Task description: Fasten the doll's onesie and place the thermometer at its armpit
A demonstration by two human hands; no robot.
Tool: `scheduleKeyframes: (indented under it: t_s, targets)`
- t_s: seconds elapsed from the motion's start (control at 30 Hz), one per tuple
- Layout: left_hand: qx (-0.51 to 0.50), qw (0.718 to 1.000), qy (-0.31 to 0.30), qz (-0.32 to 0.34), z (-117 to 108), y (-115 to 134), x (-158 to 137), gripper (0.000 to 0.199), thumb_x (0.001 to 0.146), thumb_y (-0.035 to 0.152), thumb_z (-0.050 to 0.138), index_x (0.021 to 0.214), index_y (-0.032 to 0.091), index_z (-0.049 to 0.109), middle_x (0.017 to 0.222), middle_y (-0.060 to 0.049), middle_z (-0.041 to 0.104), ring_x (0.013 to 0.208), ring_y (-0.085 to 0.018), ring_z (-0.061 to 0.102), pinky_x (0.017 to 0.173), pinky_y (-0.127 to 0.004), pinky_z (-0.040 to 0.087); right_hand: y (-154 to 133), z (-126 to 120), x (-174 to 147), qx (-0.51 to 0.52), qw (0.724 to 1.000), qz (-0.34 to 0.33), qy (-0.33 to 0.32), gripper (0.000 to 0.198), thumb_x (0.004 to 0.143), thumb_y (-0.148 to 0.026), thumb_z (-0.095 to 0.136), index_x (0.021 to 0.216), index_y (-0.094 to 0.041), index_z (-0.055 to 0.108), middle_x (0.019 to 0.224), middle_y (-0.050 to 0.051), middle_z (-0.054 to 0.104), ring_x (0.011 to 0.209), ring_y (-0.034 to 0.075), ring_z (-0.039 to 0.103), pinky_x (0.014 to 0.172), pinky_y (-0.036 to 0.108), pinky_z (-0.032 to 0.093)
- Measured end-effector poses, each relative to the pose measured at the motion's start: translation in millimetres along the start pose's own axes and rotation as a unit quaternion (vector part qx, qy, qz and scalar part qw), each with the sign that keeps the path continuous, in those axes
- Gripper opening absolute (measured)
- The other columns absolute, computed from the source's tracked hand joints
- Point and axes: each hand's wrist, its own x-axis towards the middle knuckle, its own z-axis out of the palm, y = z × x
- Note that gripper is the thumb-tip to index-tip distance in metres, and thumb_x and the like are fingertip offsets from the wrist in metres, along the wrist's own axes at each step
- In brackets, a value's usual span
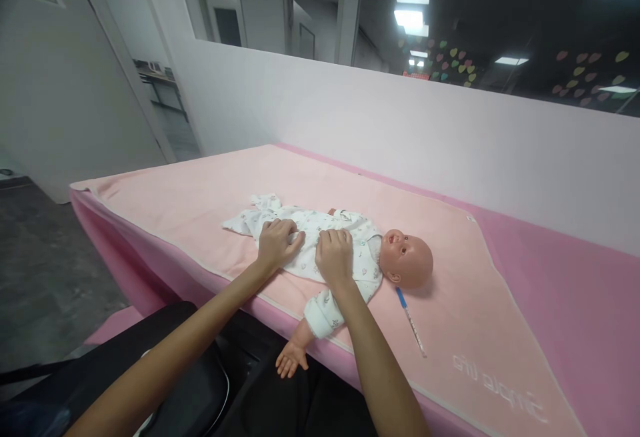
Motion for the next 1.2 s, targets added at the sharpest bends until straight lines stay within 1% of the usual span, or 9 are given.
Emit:
scheduleKeyframes:
  t_s: [0.07, 0.13, 0.27, 0.5, 0.7, 0.9, 0.97, 1.07, 1.2]
  targets:
    - [-0.002, 1.000, -0.009, 0.015, -0.5, 0.7, 0.2, 0.013, 0.077, 0.031, 0.049, 0.071, 0.019, 0.048, 0.065, -0.002, 0.057, 0.065, -0.019, 0.050, 0.068, -0.035, 0.032, 0.5, 1.0, -0.6, -0.011, 1.000, 0.000, -0.002, 0.018, 0.083, -0.013, 0.041, 0.084, -0.019, 0.058, 0.078, 0.004, 0.058, 0.080, 0.017, 0.049, 0.088, 0.035, 0.033]
    - [-0.037, 0.999, -0.023, 0.028, -0.8, 1.4, -0.1, 0.012, 0.078, 0.029, 0.047, 0.077, 0.018, 0.050, 0.068, -0.002, 0.059, 0.066, -0.018, 0.050, 0.070, -0.035, 0.033, 0.7, 1.6, -1.2, -0.018, 1.000, 0.001, -0.001, 0.018, 0.082, -0.012, 0.042, 0.083, -0.019, 0.059, 0.079, 0.004, 0.058, 0.082, 0.017, 0.049, 0.089, 0.035, 0.033]
    - [-0.119, 0.992, -0.045, 0.021, -1.1, 1.5, -1.2, 0.011, 0.082, 0.026, 0.044, 0.077, 0.019, 0.051, 0.068, 0.000, 0.060, 0.064, -0.015, 0.050, 0.073, -0.033, 0.035, 1.0, 2.7, -2.2, -0.020, 1.000, 0.006, 0.006, 0.018, 0.081, -0.012, 0.044, 0.083, -0.019, 0.060, 0.081, 0.004, 0.058, 0.084, 0.018, 0.048, 0.091, 0.037, 0.031]
    - [-0.156, 0.986, -0.004, 0.056, -0.9, 1.0, -3.1, 0.008, 0.083, 0.024, 0.048, 0.083, 0.019, 0.055, 0.076, -0.001, 0.064, 0.072, -0.016, 0.054, 0.074, -0.033, 0.037, 0.6, 2.6, -0.9, -0.031, 0.999, 0.013, 0.000, 0.016, 0.081, -0.013, 0.044, 0.082, -0.019, 0.059, 0.080, 0.004, 0.057, 0.083, 0.017, 0.048, 0.090, 0.036, 0.032]
    - [-0.173, 0.985, 0.022, 0.011, 2.1, -1.4, -2.9, 0.012, 0.082, 0.032, 0.051, 0.081, 0.021, 0.054, 0.075, -0.002, 0.063, 0.071, -0.017, 0.054, 0.072, -0.035, 0.039, -1.7, -0.3, 0.9, -0.044, 0.999, 0.021, -0.008, 0.014, 0.081, -0.014, 0.044, 0.080, -0.019, 0.057, 0.078, 0.003, 0.057, 0.082, 0.017, 0.048, 0.091, 0.036, 0.031]
    - [-0.183, 0.981, 0.055, -0.005, 4.3, -1.3, -3.2, 0.017, 0.078, 0.037, 0.056, 0.079, 0.021, 0.051, 0.071, -0.001, 0.060, 0.064, -0.015, 0.051, 0.069, -0.034, 0.040, -2.4, -0.7, 1.7, -0.045, 0.999, 0.027, -0.012, 0.013, 0.082, -0.015, 0.043, 0.080, -0.019, 0.055, 0.078, 0.003, 0.057, 0.081, 0.016, 0.048, 0.091, 0.035, 0.031]
    - [-0.193, 0.980, 0.049, -0.023, 3.5, 0.4, -3.4, 0.019, 0.077, 0.038, 0.058, 0.078, 0.021, 0.051, 0.073, -0.001, 0.060, 0.064, -0.015, 0.050, 0.068, -0.032, 0.041, -2.4, -0.5, 1.8, -0.041, 0.999, 0.029, -0.011, 0.013, 0.081, -0.015, 0.044, 0.080, -0.019, 0.055, 0.078, 0.003, 0.057, 0.081, 0.016, 0.048, 0.091, 0.035, 0.031]
    - [-0.207, 0.977, 0.017, -0.053, 0.9, 3.7, -2.9, 0.021, 0.074, 0.040, 0.060, 0.076, 0.021, 0.052, 0.073, -0.001, 0.059, 0.066, -0.015, 0.050, 0.067, -0.031, 0.041, -2.6, -0.6, 2.1, -0.041, 0.999, 0.030, -0.014, 0.013, 0.082, -0.015, 0.043, 0.080, -0.019, 0.055, 0.078, 0.003, 0.057, 0.081, 0.016, 0.048, 0.091, 0.036, 0.031]
    - [-0.214, 0.975, -0.017, -0.057, -2.4, 6.2, -0.6, 0.016, 0.076, 0.036, 0.057, 0.071, 0.021, 0.055, 0.068, 0.000, 0.060, 0.067, -0.015, 0.052, 0.072, -0.033, 0.041, -2.8, -0.4, 2.5, -0.044, 0.998, 0.029, -0.022, 0.012, 0.082, -0.016, 0.043, 0.081, -0.019, 0.054, 0.078, 0.003, 0.056, 0.081, 0.017, 0.049, 0.091, 0.037, 0.031]
